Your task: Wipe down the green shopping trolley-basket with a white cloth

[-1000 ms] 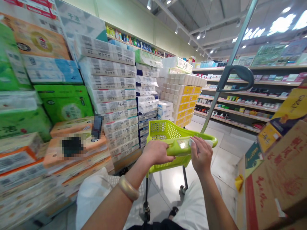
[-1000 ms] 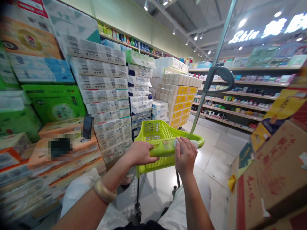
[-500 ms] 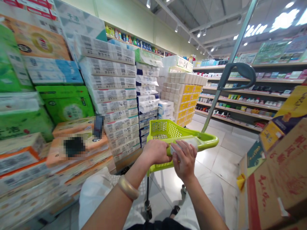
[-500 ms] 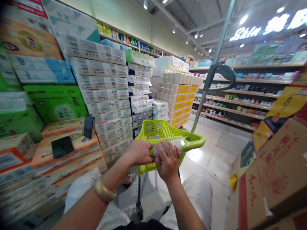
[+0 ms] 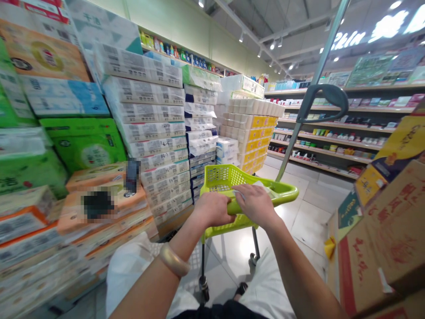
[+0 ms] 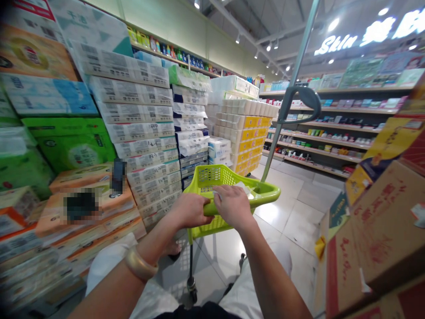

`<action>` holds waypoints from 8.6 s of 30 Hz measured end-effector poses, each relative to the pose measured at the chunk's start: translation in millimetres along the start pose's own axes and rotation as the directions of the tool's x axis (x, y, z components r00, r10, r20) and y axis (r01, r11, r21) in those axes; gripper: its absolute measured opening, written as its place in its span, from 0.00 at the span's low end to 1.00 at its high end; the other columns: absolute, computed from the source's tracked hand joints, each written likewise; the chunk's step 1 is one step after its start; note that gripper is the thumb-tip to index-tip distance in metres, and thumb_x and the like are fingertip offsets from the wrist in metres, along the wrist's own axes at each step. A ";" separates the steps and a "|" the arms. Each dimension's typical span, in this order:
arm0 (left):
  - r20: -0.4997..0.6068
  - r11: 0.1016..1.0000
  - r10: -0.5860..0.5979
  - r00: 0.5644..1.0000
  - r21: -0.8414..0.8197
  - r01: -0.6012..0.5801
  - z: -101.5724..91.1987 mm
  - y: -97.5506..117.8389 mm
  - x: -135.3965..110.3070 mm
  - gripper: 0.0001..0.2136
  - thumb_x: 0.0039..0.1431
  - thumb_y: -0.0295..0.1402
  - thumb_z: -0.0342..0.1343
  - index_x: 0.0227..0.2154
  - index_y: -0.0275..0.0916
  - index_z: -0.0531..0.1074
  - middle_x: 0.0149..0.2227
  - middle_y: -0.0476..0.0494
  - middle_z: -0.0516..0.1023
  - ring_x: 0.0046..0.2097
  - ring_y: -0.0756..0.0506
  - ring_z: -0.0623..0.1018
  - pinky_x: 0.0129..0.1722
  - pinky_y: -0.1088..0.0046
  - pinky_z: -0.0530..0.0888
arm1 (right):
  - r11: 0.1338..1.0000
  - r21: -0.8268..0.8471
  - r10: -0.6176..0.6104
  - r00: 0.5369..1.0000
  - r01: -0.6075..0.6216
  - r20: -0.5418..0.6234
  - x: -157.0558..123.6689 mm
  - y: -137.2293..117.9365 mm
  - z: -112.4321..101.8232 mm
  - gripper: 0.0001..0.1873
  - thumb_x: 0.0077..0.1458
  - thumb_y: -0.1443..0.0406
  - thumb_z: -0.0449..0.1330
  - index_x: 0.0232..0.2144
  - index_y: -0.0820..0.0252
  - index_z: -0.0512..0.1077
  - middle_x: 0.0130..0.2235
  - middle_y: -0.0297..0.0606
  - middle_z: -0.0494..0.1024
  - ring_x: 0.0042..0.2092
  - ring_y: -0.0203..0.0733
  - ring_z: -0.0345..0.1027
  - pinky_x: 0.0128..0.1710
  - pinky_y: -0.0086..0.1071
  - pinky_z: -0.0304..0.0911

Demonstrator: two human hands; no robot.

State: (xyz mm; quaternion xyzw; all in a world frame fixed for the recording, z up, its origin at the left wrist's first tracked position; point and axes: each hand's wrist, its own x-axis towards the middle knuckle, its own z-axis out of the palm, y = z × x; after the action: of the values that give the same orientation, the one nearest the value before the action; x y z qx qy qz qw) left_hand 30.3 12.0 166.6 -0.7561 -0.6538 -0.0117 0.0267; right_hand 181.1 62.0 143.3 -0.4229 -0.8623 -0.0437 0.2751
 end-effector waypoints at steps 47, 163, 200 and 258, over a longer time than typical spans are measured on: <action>-0.059 0.999 0.011 0.998 0.035 -0.009 4.7 -11.0 -1.4 0.20 0.49 0.51 0.53 0.35 0.43 0.78 0.32 0.39 0.81 0.39 0.37 0.80 0.37 0.64 0.72 | 0.989 0.137 0.115 0.842 -0.050 -0.526 -38.7 -10.4 43.3 0.16 0.62 0.64 0.50 0.48 0.54 0.72 0.50 0.36 0.76 0.56 0.45 0.63 0.60 0.43 0.46; -0.352 1.000 0.010 0.936 -0.013 -0.016 9.9 -24.3 -3.8 0.16 0.62 0.40 0.42 0.33 0.41 0.75 0.34 0.44 0.78 0.36 0.43 0.78 0.33 0.69 0.68 | 0.994 0.108 0.046 0.942 -0.011 -0.333 -43.1 1.6 18.3 0.17 0.64 0.62 0.47 0.45 0.57 0.74 0.41 0.38 0.79 0.42 0.42 0.68 0.47 0.36 0.54; -0.310 0.997 0.034 0.950 -0.050 -0.052 1.2 -33.0 -18.4 0.16 0.61 0.38 0.44 0.38 0.40 0.77 0.37 0.43 0.79 0.38 0.43 0.78 0.36 0.68 0.71 | 0.868 0.496 0.364 0.696 -0.014 -0.619 -64.7 9.4 51.3 0.16 0.61 0.61 0.50 0.46 0.58 0.72 0.49 0.44 0.72 0.55 0.47 0.62 0.57 0.46 0.56; -0.288 0.932 0.199 0.937 -0.238 -0.271 1.5 -63.7 -11.0 0.16 0.59 0.39 0.46 0.40 0.43 0.77 0.42 0.47 0.80 0.43 0.45 0.77 0.42 0.72 0.71 | -0.039 0.998 0.827 0.562 0.047 0.006 -68.3 33.6 50.9 0.15 0.51 0.56 0.61 0.37 0.58 0.72 0.31 0.29 0.76 0.30 0.34 0.69 0.29 0.27 0.64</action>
State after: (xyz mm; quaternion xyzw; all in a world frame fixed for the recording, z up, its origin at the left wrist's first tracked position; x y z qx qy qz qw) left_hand -34.3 10.4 166.1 -0.8177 -0.5405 -0.1978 0.0082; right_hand 217.7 51.0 60.1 -0.3419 -0.3197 0.4746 0.7454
